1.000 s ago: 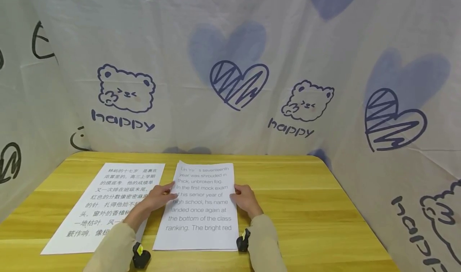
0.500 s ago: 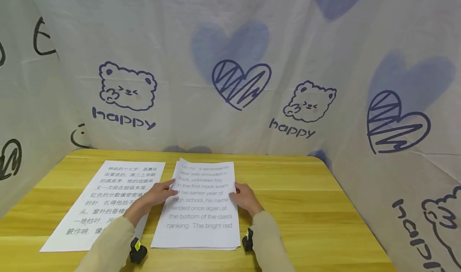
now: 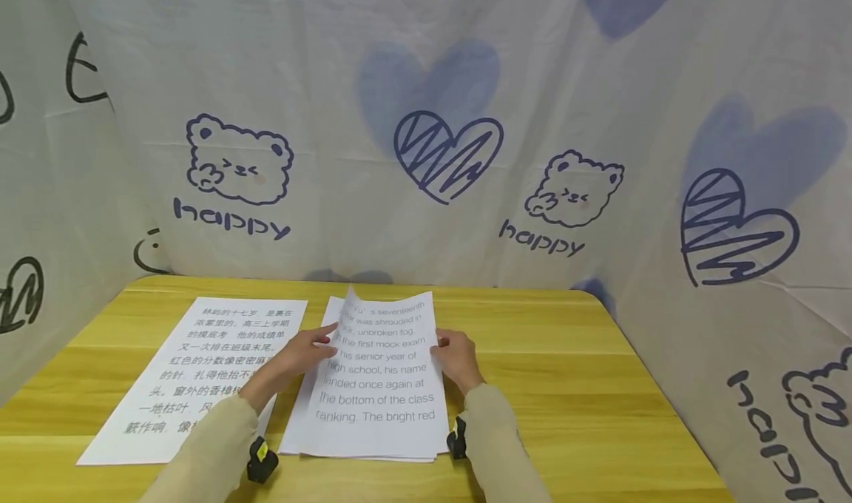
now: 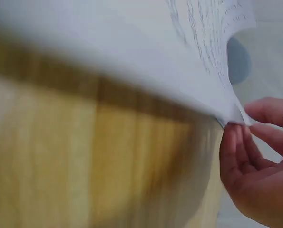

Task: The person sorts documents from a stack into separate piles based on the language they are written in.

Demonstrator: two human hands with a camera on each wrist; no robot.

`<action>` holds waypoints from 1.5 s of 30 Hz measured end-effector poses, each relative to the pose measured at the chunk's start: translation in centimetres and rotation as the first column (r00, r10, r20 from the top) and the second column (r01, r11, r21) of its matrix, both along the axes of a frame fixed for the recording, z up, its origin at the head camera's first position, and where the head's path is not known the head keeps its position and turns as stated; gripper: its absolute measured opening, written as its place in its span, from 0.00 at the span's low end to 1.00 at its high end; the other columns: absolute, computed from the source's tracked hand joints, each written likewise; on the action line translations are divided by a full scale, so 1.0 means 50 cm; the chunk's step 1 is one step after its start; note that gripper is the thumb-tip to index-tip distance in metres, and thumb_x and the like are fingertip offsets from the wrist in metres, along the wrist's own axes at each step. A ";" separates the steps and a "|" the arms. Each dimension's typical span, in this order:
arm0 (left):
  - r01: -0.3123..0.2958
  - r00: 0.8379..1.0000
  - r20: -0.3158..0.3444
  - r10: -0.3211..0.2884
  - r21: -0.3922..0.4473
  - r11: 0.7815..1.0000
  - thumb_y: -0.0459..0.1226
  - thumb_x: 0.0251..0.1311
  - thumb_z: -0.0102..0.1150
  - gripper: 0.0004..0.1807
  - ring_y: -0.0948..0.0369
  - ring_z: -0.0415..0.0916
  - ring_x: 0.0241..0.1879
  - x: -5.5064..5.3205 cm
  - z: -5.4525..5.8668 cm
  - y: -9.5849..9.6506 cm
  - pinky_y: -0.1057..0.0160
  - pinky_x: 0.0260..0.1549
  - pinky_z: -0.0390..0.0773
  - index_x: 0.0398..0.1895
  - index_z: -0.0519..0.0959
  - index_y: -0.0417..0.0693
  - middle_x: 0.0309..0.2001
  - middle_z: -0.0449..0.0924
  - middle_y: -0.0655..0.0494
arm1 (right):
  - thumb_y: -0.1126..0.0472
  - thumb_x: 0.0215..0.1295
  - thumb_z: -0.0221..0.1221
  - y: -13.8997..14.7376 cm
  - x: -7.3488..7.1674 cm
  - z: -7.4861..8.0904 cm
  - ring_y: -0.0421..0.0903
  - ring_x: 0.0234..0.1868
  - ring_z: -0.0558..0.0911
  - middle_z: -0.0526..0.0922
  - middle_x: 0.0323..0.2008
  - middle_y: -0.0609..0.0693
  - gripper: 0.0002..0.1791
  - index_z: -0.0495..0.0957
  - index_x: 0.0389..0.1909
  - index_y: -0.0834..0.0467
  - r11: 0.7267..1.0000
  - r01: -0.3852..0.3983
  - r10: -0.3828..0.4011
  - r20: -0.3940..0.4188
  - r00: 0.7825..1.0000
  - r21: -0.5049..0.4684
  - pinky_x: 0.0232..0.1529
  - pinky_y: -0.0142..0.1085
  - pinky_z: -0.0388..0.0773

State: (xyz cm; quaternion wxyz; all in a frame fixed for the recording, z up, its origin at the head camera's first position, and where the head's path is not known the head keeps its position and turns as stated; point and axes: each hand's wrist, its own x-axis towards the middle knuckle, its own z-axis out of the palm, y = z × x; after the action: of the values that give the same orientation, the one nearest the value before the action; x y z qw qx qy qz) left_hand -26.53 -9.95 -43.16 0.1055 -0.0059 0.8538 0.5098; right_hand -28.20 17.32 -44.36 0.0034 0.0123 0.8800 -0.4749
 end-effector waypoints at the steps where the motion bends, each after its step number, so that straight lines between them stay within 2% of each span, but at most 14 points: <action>1: -0.004 1.000 -0.003 0.004 0.014 1.000 0.31 0.64 0.53 0.32 0.43 0.69 0.52 -0.001 0.001 0.004 0.49 0.49 0.72 0.72 0.61 0.42 0.55 0.70 0.33 | 0.71 0.61 0.58 0.000 -0.001 0.002 0.50 0.36 0.76 0.78 0.38 0.58 0.24 0.72 0.60 0.71 1.000 0.015 -0.015 -0.016 1.000 0.002 0.34 0.36 0.74; 4: -0.031 0.999 -0.019 0.031 0.014 0.999 0.26 0.62 0.52 0.33 0.51 0.73 0.38 -0.007 0.002 0.011 0.61 0.34 0.75 0.72 0.60 0.41 0.45 0.73 0.39 | 0.73 0.59 0.60 0.002 -0.004 0.010 0.50 0.34 0.76 0.78 0.35 0.58 0.25 0.72 0.59 0.73 0.999 0.043 -0.043 -0.044 0.998 0.001 0.29 0.34 0.74; 8: -0.104 0.992 -0.069 0.103 -0.010 0.995 0.23 0.57 0.51 0.34 0.53 0.71 0.38 -0.014 0.004 0.009 0.65 0.29 0.72 0.70 0.62 0.37 0.41 0.73 0.42 | 0.73 0.59 0.61 0.006 -0.009 0.021 0.48 0.32 0.77 0.78 0.33 0.58 0.24 0.73 0.58 0.73 0.998 0.054 -0.055 -0.013 0.998 -0.031 0.28 0.34 0.77; 13: -0.179 0.980 -0.080 0.184 0.060 0.982 0.24 0.56 0.53 0.29 0.52 0.73 0.40 -0.017 0.005 -0.004 0.64 0.31 0.76 0.65 0.67 0.31 0.41 0.75 0.40 | 0.72 0.61 0.60 0.007 -0.016 0.038 0.48 0.30 0.80 0.79 0.36 0.59 0.24 0.72 0.60 0.71 0.990 0.056 -0.052 0.036 0.998 -0.126 0.33 0.41 0.81; 18: -0.216 0.972 -0.056 0.227 0.156 0.964 0.26 0.60 0.54 0.26 0.54 0.75 0.40 -0.019 0.002 -0.016 0.65 0.36 0.78 0.65 0.69 0.34 0.43 0.76 0.41 | 0.71 0.64 0.59 0.010 -0.024 0.051 0.48 0.31 0.81 0.79 0.40 0.60 0.27 0.69 0.64 0.68 0.980 0.054 -0.046 0.048 0.998 -0.194 0.38 0.43 0.81; 24: -0.200 0.972 -0.081 0.221 0.205 0.958 0.27 0.63 0.55 0.26 0.56 0.74 0.40 -0.026 0.006 -0.010 0.65 0.39 0.79 0.66 0.69 0.37 0.43 0.75 0.43 | 0.71 0.65 0.58 0.029 -0.033 0.065 0.50 0.36 0.81 0.79 0.43 0.61 0.24 0.72 0.63 0.65 0.968 0.071 -0.059 0.056 0.997 -0.243 0.40 0.40 0.81; 28: -0.194 0.972 -0.087 0.219 0.238 0.952 0.27 0.63 0.55 0.28 0.57 0.74 0.39 -0.037 0.017 0.001 0.64 0.41 0.78 0.68 0.67 0.41 0.43 0.75 0.44 | 0.69 0.66 0.57 0.048 -0.039 0.077 0.52 0.41 0.80 0.79 0.46 0.62 0.22 0.73 0.61 0.65 0.970 0.071 -0.061 0.049 0.997 -0.233 0.44 0.41 0.80; 32: -0.197 0.970 -0.091 0.226 0.256 0.947 0.26 0.62 0.55 0.30 0.57 0.73 0.39 -0.053 0.025 0.021 0.64 0.41 0.78 0.69 0.65 0.41 0.42 0.74 0.45 | 0.70 0.66 0.57 0.062 -0.048 0.098 0.52 0.40 0.81 0.79 0.44 0.62 0.21 0.74 0.60 0.66 0.976 0.082 -0.078 0.030 0.997 -0.200 0.45 0.43 0.80; 35: -0.195 0.971 -0.086 0.225 0.268 0.944 0.25 0.62 0.55 0.31 0.57 0.73 0.39 -0.063 0.028 0.040 0.64 0.41 0.77 0.70 0.66 0.43 0.43 0.74 0.45 | 0.72 0.65 0.57 0.081 -0.068 0.107 0.52 0.38 0.80 0.79 0.43 0.62 0.21 0.74 0.60 0.66 0.984 0.065 -0.067 -0.006 0.998 -0.169 0.44 0.43 0.80; 37: -0.187 0.973 -0.082 0.216 0.271 0.944 0.26 0.62 0.55 0.31 0.57 0.73 0.39 -0.067 0.033 0.053 0.64 0.42 0.76 0.70 0.66 0.45 0.44 0.73 0.46 | 0.70 0.65 0.58 0.112 -0.114 0.077 0.52 0.38 0.81 0.79 0.43 0.60 0.22 0.75 0.60 0.64 0.988 0.062 -0.069 -0.044 0.997 -0.138 0.41 0.41 0.81; 40: -0.165 0.976 -0.095 0.197 0.270 0.949 0.26 0.62 0.55 0.31 0.55 0.75 0.40 -0.073 0.043 0.077 0.61 0.44 0.76 0.70 0.66 0.47 0.44 0.74 0.44 | 0.66 0.65 0.60 0.173 -0.199 0.005 0.50 0.37 0.81 0.80 0.42 0.55 0.22 0.76 0.61 0.58 0.993 0.065 -0.074 -0.093 0.993 -0.099 0.38 0.39 0.81; 42: -0.154 0.976 -0.106 0.189 0.272 0.950 0.26 0.62 0.56 0.30 0.55 0.76 0.40 -0.077 0.048 0.096 0.60 0.44 0.77 0.69 0.67 0.47 0.44 0.75 0.44 | 0.62 0.66 0.61 0.208 -0.238 -0.029 0.51 0.39 0.81 0.79 0.45 0.55 0.23 0.75 0.62 0.55 0.992 0.100 -0.106 -0.081 0.991 -0.074 0.39 0.39 0.81; 43: -0.150 0.977 -0.107 0.185 0.276 0.949 0.26 0.61 0.56 0.30 0.54 0.76 0.39 -0.079 0.049 0.106 0.59 0.44 0.77 0.68 0.67 0.47 0.44 0.75 0.43 | 0.62 0.66 0.60 0.220 -0.243 -0.030 0.52 0.40 0.81 0.79 0.47 0.56 0.23 0.74 0.63 0.55 0.992 0.099 -0.104 -0.066 0.992 -0.075 0.40 0.41 0.81; 45: -0.154 0.977 -0.100 0.189 0.283 0.947 0.26 0.61 0.56 0.30 0.54 0.76 0.39 -0.083 0.049 0.128 0.59 0.43 0.77 0.68 0.68 0.48 0.43 0.75 0.44 | 0.63 0.67 0.59 0.223 -0.216 0.006 0.55 0.44 0.80 0.78 0.51 0.59 0.24 0.73 0.64 0.58 0.991 0.122 -0.124 -0.027 0.992 -0.053 0.44 0.43 0.80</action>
State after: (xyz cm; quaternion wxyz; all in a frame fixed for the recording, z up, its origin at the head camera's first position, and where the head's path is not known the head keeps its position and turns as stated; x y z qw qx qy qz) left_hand -30.66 -3.56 -40.69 0.0062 -0.0335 0.7764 0.6293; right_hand -38.99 28.45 -44.08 -0.0390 0.0591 0.8650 -0.4967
